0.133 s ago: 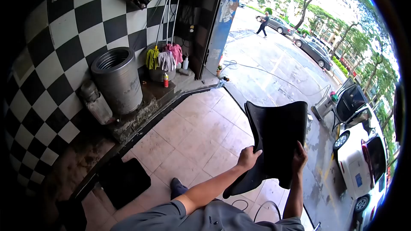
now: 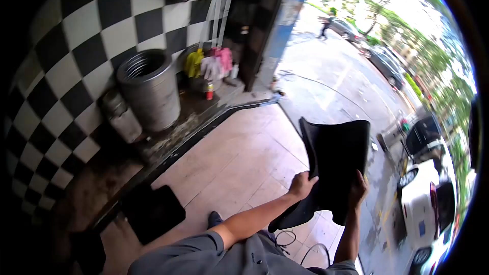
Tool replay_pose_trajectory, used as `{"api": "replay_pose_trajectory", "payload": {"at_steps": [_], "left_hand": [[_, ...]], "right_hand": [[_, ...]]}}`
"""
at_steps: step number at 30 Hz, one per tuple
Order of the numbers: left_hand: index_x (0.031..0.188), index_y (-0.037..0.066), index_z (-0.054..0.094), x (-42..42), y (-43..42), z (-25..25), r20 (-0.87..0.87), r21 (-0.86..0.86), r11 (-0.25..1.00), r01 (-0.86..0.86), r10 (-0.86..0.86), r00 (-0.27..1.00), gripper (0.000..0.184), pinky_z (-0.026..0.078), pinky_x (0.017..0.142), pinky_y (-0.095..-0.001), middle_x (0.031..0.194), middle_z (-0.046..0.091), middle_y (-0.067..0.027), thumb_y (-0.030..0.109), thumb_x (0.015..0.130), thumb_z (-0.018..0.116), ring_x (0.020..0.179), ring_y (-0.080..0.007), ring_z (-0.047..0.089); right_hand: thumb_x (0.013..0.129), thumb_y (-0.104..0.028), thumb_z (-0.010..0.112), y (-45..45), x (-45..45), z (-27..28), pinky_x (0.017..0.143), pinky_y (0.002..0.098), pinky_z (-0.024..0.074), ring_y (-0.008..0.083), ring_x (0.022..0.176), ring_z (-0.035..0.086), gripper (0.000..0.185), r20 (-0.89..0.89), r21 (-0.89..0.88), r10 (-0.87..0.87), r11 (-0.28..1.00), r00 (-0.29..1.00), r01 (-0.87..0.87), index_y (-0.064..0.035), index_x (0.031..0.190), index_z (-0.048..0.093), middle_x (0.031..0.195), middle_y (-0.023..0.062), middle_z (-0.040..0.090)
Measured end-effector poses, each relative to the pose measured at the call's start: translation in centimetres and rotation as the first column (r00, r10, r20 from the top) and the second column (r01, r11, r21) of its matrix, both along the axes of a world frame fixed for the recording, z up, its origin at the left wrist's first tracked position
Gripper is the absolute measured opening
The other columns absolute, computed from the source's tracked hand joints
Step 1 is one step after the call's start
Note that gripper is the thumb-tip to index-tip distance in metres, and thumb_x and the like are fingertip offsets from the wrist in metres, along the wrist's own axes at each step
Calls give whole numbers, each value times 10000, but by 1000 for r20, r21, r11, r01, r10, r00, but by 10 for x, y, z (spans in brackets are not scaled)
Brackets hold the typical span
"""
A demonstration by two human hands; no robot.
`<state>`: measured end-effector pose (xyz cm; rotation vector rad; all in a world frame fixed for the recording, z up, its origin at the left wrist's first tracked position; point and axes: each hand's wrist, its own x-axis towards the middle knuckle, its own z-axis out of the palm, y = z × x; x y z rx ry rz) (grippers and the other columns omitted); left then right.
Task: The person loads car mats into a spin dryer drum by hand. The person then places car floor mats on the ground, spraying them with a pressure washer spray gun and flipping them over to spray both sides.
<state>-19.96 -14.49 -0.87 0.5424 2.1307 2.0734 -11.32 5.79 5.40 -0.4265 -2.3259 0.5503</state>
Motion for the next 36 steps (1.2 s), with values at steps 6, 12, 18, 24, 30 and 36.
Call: {"api": "replay_pose_trajectory", "payload": {"at_steps": [6,12,18,24,30,36], "left_hand": [[730,-47,531,-116,-82,35,2,-2,978,-207,207,978,268,421,590,-435,712,562,-247,202,745,629,722,-404,552],[772,-40,508,-232,-190,26,-45,-16,912,-411,410,911,279,408,639,-448,740,544,-248,217,758,613,750,-405,525],[679,-30,514,-385,-329,18,-141,18,741,-671,666,733,302,407,566,-441,633,531,-226,245,748,619,624,-390,537],[648,-35,473,-485,-472,67,-332,49,508,-860,821,465,316,379,504,-399,552,490,-198,216,761,627,532,-351,513],[617,-17,468,-550,-596,99,-279,28,403,-915,882,380,318,354,462,-404,513,464,-209,212,740,653,486,-362,488],[744,-52,546,-646,-727,43,-294,-23,293,-956,912,287,271,415,552,-358,625,557,-200,201,755,643,591,-317,568]], "right_hand": [[794,-27,552,-44,-149,30,820,294,459,238,950,586,294,-46,353,189,922,981,-161,-12,1088,573,1072,130,595],[814,-65,546,-141,-311,22,805,298,465,233,948,589,277,-56,318,346,896,937,-311,-34,1087,584,1073,108,599],[810,-30,549,-298,-519,4,822,294,457,214,956,582,280,-195,113,635,772,748,-625,6,1087,573,1061,127,601],[786,-3,560,-473,-668,45,775,281,465,207,925,588,324,-240,92,777,615,582,-783,-63,1104,580,1038,117,603],[779,12,564,-616,-745,72,767,252,443,173,856,583,348,-320,67,852,456,414,-887,-129,1095,599,934,77,613],[794,-7,573,-740,-864,16,727,218,415,111,790,541,329,-357,-72,889,280,286,-957,-111,1106,591,855,60,595]]}}
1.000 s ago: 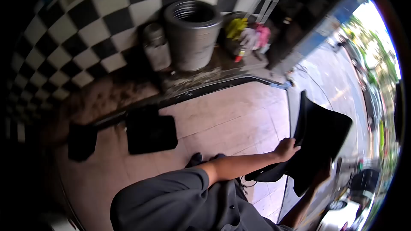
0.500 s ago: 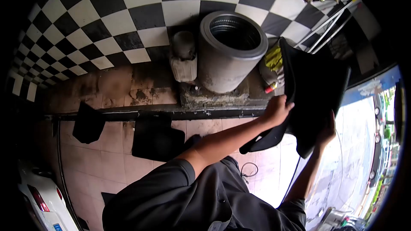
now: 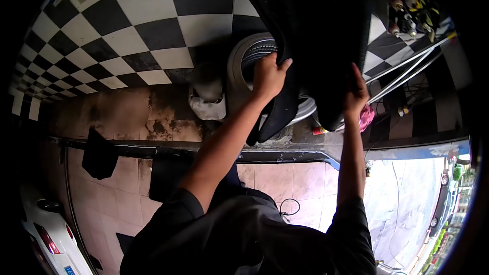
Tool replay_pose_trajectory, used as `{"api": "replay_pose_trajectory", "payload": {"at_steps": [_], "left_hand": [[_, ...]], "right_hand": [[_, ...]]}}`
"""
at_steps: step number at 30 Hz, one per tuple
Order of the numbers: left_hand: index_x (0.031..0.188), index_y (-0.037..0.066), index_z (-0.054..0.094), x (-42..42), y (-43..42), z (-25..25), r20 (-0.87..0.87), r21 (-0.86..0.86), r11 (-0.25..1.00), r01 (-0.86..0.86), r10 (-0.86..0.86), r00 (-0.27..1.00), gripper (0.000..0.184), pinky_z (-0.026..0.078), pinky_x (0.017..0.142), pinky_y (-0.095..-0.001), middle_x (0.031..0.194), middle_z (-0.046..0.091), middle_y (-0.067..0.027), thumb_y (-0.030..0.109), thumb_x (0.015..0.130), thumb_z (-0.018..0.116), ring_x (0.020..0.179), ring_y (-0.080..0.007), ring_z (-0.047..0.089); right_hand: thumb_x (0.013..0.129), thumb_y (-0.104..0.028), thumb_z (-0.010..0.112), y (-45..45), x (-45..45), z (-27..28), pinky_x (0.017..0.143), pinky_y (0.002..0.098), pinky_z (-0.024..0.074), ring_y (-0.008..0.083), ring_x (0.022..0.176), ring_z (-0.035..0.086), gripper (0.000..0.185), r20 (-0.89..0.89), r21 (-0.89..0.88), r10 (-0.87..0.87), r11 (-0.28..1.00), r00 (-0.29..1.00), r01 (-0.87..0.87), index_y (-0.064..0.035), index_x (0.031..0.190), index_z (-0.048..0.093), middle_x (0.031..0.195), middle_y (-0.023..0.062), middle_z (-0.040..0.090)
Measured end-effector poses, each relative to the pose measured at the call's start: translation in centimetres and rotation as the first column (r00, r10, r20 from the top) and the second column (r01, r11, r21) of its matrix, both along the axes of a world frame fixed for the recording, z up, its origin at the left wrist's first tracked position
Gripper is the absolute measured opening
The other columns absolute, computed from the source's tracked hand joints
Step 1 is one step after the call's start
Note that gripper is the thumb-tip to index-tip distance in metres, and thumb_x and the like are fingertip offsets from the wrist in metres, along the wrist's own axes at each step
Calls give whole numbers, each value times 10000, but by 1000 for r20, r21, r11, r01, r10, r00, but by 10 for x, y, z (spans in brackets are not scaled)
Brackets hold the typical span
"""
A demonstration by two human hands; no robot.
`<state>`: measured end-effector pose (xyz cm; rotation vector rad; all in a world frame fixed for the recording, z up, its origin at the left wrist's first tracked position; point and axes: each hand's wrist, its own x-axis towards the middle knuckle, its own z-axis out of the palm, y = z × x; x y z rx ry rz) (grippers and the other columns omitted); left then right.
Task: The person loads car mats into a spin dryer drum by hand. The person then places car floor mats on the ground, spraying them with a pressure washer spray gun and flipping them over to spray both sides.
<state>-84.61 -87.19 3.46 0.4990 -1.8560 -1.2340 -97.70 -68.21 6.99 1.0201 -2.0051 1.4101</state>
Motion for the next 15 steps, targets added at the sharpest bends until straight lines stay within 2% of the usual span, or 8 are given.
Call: {"api": "replay_pose_trajectory", "payload": {"at_steps": [1,2,3,5,6,7,9,15], "left_hand": [[806,-58,569,-10,-18,-9,119,1,1000,-10,9,993,254,439,611,-327,694,599,-185,186,766,633,649,-287,590],[788,-57,564,-21,-31,-11,294,18,999,-34,27,955,266,440,612,-352,682,590,-197,200,767,632,669,-321,586],[788,-57,564,-37,-45,-30,309,35,999,-37,24,951,266,440,612,-352,682,590,-197,200,767,632,669,-321,586],[766,-61,554,-67,-73,-77,417,-88,996,-28,62,907,293,440,615,-388,702,584,-216,220,764,636,696,-346,584],[766,-61,554,-79,-83,-97,426,-76,997,-25,55,903,293,440,615,-388,702,584,-216,220,764,636,696,-346,584],[763,-65,550,-90,-93,-115,503,42,999,-3,-19,864,297,441,623,-401,726,584,-225,221,767,633,712,-360,581],[760,-68,546,-103,-102,-125,589,170,985,8,-108,801,302,443,632,-415,749,584,-234,222,770,630,727,-374,577],[711,-50,532,-126,-71,-153,718,92,990,107,-140,682,210,470,635,-413,712,568,-213,130,814,563,712,-348,581]], "right_hand": [[795,-13,574,-21,-18,-19,725,219,414,108,792,538,325,71,26,5,1000,997,-7,-109,1106,590,858,66,595],[795,-20,576,-39,-46,-45,736,232,419,127,816,551,329,188,48,53,997,981,-63,-106,1113,581,881,78,601],[792,-30,570,-57,-62,-65,755,279,437,203,856,573,348,76,137,38,989,996,-48,-116,1129,566,936,120,599],[770,-65,564,-82,-100,-123,796,380,446,358,936,541,392,176,410,-66,912,982,-13,-164,1148,542,1012,200,559],[762,-77,566,-87,-112,-156,799,404,445,377,936,536,430,173,451,-58,892,983,-27,-204,1171,518,1018,216,547],[758,-95,557,-91,-118,-172,802,427,438,406,928,528,457,276,593,-175,805,945,-24,-240,1186,493,1037,250,525],[762,-120,565,-101,-127,-189,807,420,443,388,966,530,421,278,650,-336,755,900,81,-213,1167,497,1039,222,558],[793,-178,501,-50,-158,-240,771,456,443,409,900,550,350,395,781,-416,622,819,-61,-141,1141,489,924,254,581]]}}
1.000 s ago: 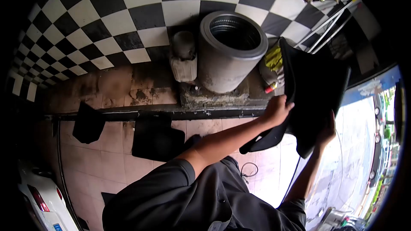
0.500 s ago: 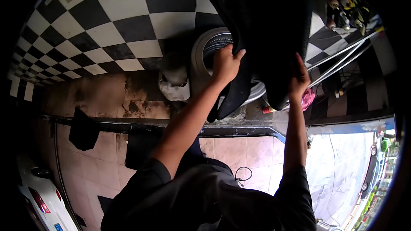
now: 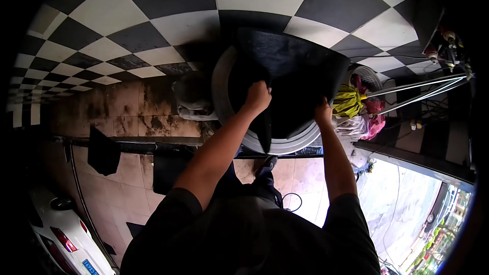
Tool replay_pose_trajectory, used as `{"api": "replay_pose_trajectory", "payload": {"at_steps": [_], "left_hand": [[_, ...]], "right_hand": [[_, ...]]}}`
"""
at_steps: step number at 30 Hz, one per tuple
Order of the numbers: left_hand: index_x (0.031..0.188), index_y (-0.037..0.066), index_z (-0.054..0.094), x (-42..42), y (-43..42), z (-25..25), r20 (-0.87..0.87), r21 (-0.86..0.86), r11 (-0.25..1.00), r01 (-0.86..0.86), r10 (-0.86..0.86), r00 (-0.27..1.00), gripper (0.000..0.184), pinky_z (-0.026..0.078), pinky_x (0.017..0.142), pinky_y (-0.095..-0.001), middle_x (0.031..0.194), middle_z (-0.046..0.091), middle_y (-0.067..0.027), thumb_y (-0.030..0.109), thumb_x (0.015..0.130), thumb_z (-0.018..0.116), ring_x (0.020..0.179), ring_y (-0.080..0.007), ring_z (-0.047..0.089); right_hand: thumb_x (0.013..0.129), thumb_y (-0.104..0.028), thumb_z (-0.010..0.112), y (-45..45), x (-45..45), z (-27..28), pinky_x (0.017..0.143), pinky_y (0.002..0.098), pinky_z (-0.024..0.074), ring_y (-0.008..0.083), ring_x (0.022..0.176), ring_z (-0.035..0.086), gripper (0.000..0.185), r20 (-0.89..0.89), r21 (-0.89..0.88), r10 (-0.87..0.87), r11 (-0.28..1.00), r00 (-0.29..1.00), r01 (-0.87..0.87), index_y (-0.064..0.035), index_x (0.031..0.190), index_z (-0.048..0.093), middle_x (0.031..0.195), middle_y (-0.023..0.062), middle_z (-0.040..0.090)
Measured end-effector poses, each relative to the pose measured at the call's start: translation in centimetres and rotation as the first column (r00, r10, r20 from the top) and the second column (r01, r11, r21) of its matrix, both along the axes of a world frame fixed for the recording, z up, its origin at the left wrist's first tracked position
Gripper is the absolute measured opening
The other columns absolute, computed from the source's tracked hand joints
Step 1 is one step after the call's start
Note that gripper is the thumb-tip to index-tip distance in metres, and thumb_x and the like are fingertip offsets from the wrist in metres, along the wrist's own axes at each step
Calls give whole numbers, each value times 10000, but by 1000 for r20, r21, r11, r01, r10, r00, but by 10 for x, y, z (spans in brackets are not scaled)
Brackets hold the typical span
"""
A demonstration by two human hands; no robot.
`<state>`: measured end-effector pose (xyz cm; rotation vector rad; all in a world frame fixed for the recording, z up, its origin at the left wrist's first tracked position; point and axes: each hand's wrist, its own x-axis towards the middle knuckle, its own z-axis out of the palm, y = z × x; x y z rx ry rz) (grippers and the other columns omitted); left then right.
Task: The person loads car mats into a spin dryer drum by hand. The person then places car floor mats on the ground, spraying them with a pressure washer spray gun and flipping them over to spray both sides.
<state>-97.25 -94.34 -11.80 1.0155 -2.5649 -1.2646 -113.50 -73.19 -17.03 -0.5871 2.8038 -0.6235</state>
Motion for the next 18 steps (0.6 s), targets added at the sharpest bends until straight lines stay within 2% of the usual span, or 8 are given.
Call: {"api": "replay_pose_trajectory", "payload": {"at_steps": [3,5,6,8,10,14,16,18], "left_hand": [[728,-52,540,6,14,-23,51,-39,999,-15,17,999,189,475,637,-411,738,572,-226,115,815,552,716,-354,585],[754,-55,557,20,27,-27,131,-35,999,-10,14,991,151,479,662,-424,805,581,-247,89,799,553,776,-365,585],[754,-55,557,30,33,-39,135,-44,999,-17,23,991,151,479,662,-424,805,581,-247,89,799,553,776,-365,585],[773,-55,569,41,29,-68,249,-71,997,34,-15,968,125,480,697,-432,842,581,-257,65,792,541,814,-379,577],[810,-56,570,44,14,-74,356,-17,1000,19,-11,935,115,475,737,-436,878,577,-260,48,791,525,837,-384,569],[869,-59,553,25,2,-82,461,147,965,-217,128,878,128,472,762,-420,952,563,-259,42,804,509,877,-374,561],[871,-49,554,17,-6,-98,467,116,957,-267,185,864,116,479,744,-410,955,565,-253,41,810,511,877,-366,565],[889,-40,558,6,-17,-108,546,139,892,-431,294,784,118,493,731,-389,977,562,-243,38,818,505,897,-355,565]], "right_hand": [[795,-158,454,-10,23,0,718,443,482,390,850,584,279,30,234,145,961,989,-148,-64,1051,512,899,234,596],[882,-205,323,-7,43,-35,703,477,448,415,794,566,305,12,318,346,888,938,-332,-12,1029,509,880,251,570],[860,-173,358,-17,51,-65,677,474,459,408,779,574,266,207,183,-71,983,976,32,-27,1022,510,887,249,567],[832,-136,435,-24,65,-29,767,397,488,328,901,589,207,141,411,377,819,916,-400,-31,957,563,1000,203,574],[831,-121,450,-32,61,-29,778,381,490,331,917,582,206,255,388,442,768,860,-510,-44,983,565,997,202,576],[820,-120,469,-62,61,-68,783,356,492,317,929,583,207,245,427,393,777,886,-462,-61,988,574,982,205,585],[820,-140,474,-77,57,-69,780,329,495,287,953,580,212,338,403,221,844,915,-353,-66,989,576,1003,209,581],[770,-99,500,-74,47,-109,785,392,486,332,954,571,223,381,378,172,867,908,-323,-81,973,591,1007,201,584]]}}
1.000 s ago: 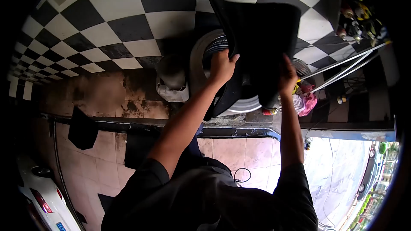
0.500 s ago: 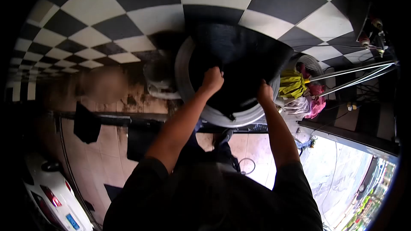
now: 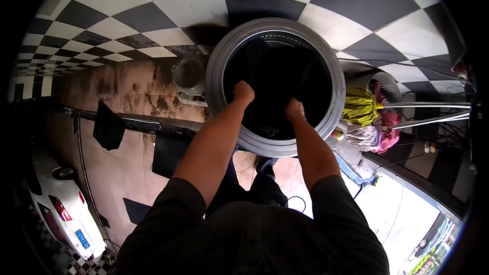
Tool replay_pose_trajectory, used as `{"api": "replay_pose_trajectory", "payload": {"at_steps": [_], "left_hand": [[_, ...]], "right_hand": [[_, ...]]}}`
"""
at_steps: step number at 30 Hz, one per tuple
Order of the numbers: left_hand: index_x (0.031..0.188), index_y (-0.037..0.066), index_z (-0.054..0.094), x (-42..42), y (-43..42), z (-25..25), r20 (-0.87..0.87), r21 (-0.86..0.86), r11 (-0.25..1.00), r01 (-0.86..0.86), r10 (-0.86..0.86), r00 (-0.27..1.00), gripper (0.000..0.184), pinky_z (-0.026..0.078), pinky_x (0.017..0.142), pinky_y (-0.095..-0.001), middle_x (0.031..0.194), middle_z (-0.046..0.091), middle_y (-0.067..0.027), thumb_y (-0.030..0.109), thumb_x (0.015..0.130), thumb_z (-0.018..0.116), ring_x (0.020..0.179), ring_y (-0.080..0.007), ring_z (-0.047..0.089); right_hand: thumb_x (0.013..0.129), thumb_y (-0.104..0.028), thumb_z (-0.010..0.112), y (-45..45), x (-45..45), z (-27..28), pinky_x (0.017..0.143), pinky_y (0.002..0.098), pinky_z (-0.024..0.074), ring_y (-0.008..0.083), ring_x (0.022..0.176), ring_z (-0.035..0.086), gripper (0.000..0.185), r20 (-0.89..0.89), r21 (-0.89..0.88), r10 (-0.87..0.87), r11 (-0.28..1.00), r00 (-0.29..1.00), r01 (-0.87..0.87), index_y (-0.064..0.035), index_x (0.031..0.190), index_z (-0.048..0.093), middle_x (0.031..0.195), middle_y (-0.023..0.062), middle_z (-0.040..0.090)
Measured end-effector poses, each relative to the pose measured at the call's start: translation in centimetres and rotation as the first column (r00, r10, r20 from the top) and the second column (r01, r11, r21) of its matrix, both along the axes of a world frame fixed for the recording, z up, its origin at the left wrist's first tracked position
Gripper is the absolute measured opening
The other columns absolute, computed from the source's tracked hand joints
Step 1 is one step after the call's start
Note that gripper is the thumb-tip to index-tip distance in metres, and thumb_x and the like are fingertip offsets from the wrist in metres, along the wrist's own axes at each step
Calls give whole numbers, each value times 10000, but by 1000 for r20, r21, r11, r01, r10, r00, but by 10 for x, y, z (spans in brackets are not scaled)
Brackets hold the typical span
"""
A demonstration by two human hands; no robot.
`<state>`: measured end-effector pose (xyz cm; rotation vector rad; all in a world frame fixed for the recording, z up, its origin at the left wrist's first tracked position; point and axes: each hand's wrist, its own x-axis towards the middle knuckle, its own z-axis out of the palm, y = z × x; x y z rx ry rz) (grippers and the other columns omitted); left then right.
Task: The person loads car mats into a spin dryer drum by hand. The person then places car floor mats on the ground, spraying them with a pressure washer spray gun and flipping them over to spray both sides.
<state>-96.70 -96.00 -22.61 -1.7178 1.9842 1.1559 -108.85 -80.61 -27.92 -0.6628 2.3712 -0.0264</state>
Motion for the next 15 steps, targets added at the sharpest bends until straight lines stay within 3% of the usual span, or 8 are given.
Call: {"api": "replay_pose_trajectory", "payload": {"at_steps": [1,3,4,8,10,12,14,15], "left_hand": [[918,-36,540,-3,-3,-2,-38,18,993,-115,116,993,136,486,668,-391,951,558,-217,58,819,532,799,-322,569],[971,-35,532,-2,-7,-35,-16,25,980,-198,199,980,182,489,679,-385,988,555,-212,76,826,535,825,-323,569],[1024,-33,524,-4,-8,-53,-14,24,959,-281,281,960,230,492,689,-379,1024,551,-208,95,833,539,852,-323,569],[1110,-22,494,-9,-2,-103,63,-38,958,-284,286,956,309,500,703,-375,1094,531,-201,141,851,535,885,-315,568],[1155,1,475,-11,-9,-121,136,152,850,-504,488,862,336,492,754,-378,1162,499,-181,157,861,523,944,-301,552],[1157,7,476,-9,-16,-138,184,168,853,-495,466,865,328,490,760,-379,1164,501,-174,164,870,504,954,-293,548],[1159,12,477,-7,-22,-149,231,180,855,-486,443,866,321,487,765,-379,1165,504,-167,171,879,485,965,-285,544],[1134,0,498,-4,-24,-159,230,89,880,-466,437,869,293,503,769,-382,1144,515,-186,125,870,466,966,-305,555]], "right_hand": [[764,-108,508,6,-4,-15,801,397,477,342,965,563,246,27,-69,-80,994,996,82,-85,995,588,1030,201,576],[755,-122,521,11,-2,-46,838,407,452,363,994,537,289,40,-157,-264,951,964,267,-56,1030,577,1053,216,561],[755,-122,521,13,-4,-58,838,407,452,363,994,537,289,44,-148,-269,951,962,273,-56,1030,577,1053,216,561],[769,-131,492,9,-2,-71,839,424,445,366,988,532,293,31,-74,-205,976,978,207,-33,1036,562,1064,215,553],[780,-129,472,7,1,-85,837,431,443,367,983,533,296,21,-71,-168,983,986,169,-36,1050,553,1063,211,553],[799,-114,423,-1,-1,-88,841,448,436,365,986,528,288,131,-39,-209,976,969,216,-49,1047,554,1056,208,555],[810,-125,415,-2,3,-104,842,451,434,362,986,528,282,103,-38,-242,968,965,247,-49,1040,558,1053,207,556],[822,-136,406,-2,7,-117,843,455,433,358,987,528,277,70,-44,-268,961,961,271,-49,1034,562,1049,206,558]]}}
